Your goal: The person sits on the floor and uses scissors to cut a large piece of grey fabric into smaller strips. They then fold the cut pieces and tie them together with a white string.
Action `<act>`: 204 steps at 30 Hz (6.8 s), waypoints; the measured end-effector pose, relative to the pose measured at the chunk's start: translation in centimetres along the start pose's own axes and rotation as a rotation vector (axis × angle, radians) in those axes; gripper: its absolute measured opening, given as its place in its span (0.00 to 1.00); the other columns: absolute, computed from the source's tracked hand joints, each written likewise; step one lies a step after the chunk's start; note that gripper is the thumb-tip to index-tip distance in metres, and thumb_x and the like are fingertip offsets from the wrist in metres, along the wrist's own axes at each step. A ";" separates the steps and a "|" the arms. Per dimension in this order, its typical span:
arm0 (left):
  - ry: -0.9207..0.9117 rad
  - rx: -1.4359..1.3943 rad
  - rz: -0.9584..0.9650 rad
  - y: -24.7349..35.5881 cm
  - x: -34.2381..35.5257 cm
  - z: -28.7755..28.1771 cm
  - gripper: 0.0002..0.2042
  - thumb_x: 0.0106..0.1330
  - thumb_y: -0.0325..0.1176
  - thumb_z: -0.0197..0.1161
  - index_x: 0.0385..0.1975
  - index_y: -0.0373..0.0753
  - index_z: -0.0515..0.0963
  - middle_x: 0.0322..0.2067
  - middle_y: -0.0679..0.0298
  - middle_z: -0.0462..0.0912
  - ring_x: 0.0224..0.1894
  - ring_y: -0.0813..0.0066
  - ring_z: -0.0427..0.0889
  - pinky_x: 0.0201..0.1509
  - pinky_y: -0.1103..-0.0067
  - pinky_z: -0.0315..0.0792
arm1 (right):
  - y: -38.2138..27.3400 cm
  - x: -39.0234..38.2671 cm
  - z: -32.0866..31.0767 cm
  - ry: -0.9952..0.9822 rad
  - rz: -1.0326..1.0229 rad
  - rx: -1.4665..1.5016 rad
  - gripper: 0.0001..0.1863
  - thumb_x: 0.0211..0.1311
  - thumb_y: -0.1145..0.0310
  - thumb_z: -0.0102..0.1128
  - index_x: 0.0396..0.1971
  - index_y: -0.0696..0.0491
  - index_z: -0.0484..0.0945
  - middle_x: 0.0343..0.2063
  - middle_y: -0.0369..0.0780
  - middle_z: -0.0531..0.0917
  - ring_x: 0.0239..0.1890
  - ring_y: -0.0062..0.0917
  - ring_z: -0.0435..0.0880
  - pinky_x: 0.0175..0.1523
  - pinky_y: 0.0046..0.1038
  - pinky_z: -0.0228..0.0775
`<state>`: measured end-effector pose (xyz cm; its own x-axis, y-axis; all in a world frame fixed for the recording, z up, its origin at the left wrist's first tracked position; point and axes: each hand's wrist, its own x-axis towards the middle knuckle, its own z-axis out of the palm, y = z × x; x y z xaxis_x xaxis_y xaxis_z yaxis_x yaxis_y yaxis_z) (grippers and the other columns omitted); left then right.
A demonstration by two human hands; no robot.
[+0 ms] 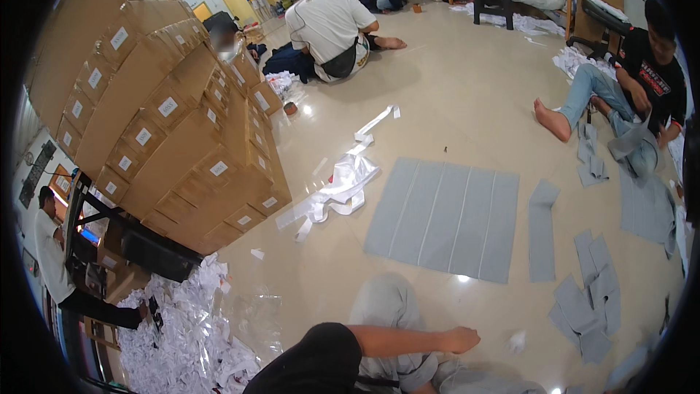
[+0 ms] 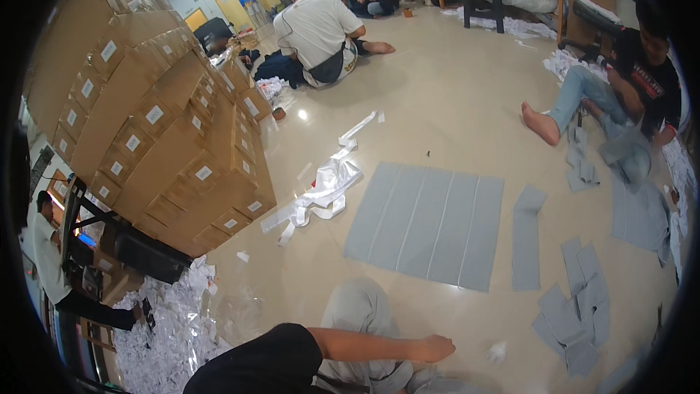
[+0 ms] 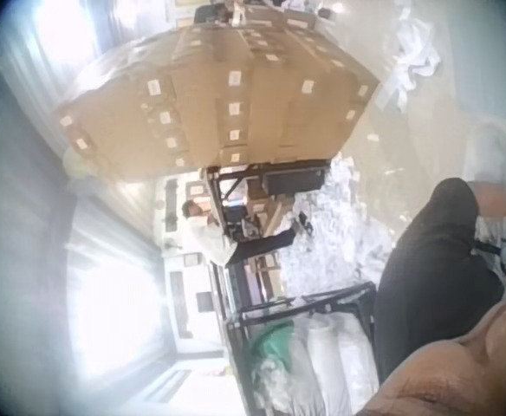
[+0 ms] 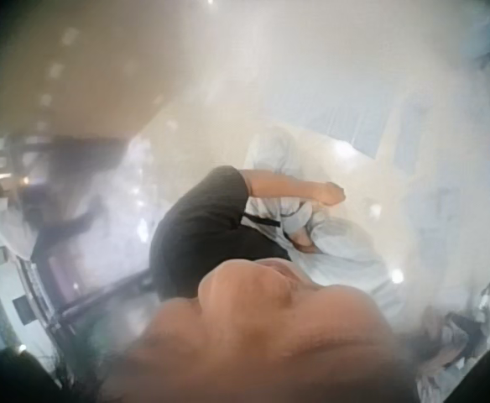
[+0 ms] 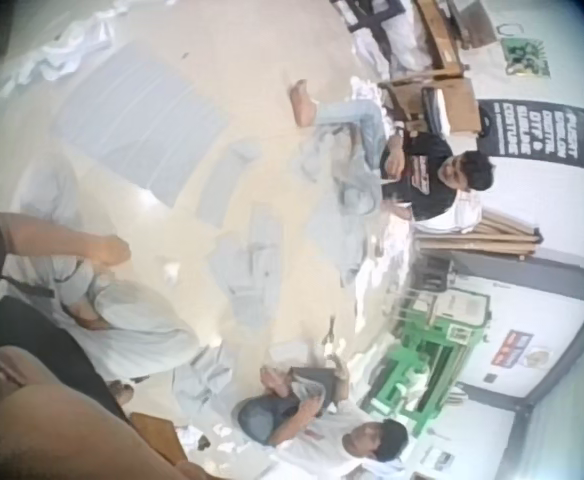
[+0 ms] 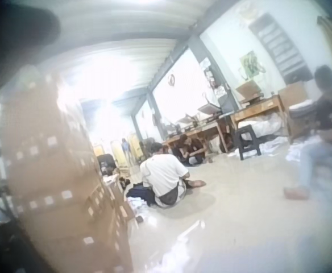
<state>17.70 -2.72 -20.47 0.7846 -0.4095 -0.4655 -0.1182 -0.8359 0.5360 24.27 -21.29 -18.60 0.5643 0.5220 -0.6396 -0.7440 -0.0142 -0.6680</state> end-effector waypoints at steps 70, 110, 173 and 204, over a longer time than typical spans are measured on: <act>0.223 -0.001 -0.574 -10.5 6.2 -15.7 0.70 0.42 0.61 0.80 0.79 0.54 0.32 0.79 0.50 0.26 0.79 0.35 0.29 0.67 0.26 0.40 | 5.0 -4.9 -7.9 0.047 0.098 0.083 0.26 0.68 0.40 0.58 0.39 0.52 0.71 0.18 0.41 0.76 0.19 0.38 0.79 0.24 0.40 0.72; 0.338 -1.050 0.763 10.6 -13.2 -33.3 0.26 0.82 0.47 0.44 0.65 0.29 0.68 0.59 0.51 0.78 0.59 0.63 0.78 0.68 0.70 0.68 | 7.2 -4.8 -9.6 -0.026 0.019 0.079 0.23 0.71 0.45 0.57 0.40 0.53 0.71 0.23 0.43 0.78 0.21 0.38 0.81 0.25 0.39 0.76; 0.157 -0.216 -0.684 -6.5 2.7 -8.6 0.47 0.64 0.52 0.64 0.79 0.47 0.45 0.79 0.47 0.28 0.78 0.32 0.27 0.68 0.28 0.39 | -4.0 5.8 1.8 0.400 -0.006 -0.264 0.24 0.57 0.51 0.77 0.30 0.58 0.80 0.20 0.36 0.80 0.17 0.17 0.74 0.20 0.23 0.64; 0.276 -0.078 -0.440 -4.3 2.1 -8.1 0.37 0.65 0.49 0.63 0.71 0.35 0.63 0.75 0.38 0.49 0.77 0.32 0.45 0.72 0.35 0.45 | -3.6 -0.2 -1.2 0.150 0.118 -1.685 0.16 0.57 0.66 0.65 0.43 0.58 0.81 0.43 0.50 0.86 0.46 0.46 0.87 0.52 0.44 0.79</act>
<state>24.77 3.00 -18.03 0.8820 0.0947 -0.4616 0.2963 -0.8733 0.3869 27.26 -22.42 -16.51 0.6375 0.3742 -0.6734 0.3419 -0.9207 -0.1880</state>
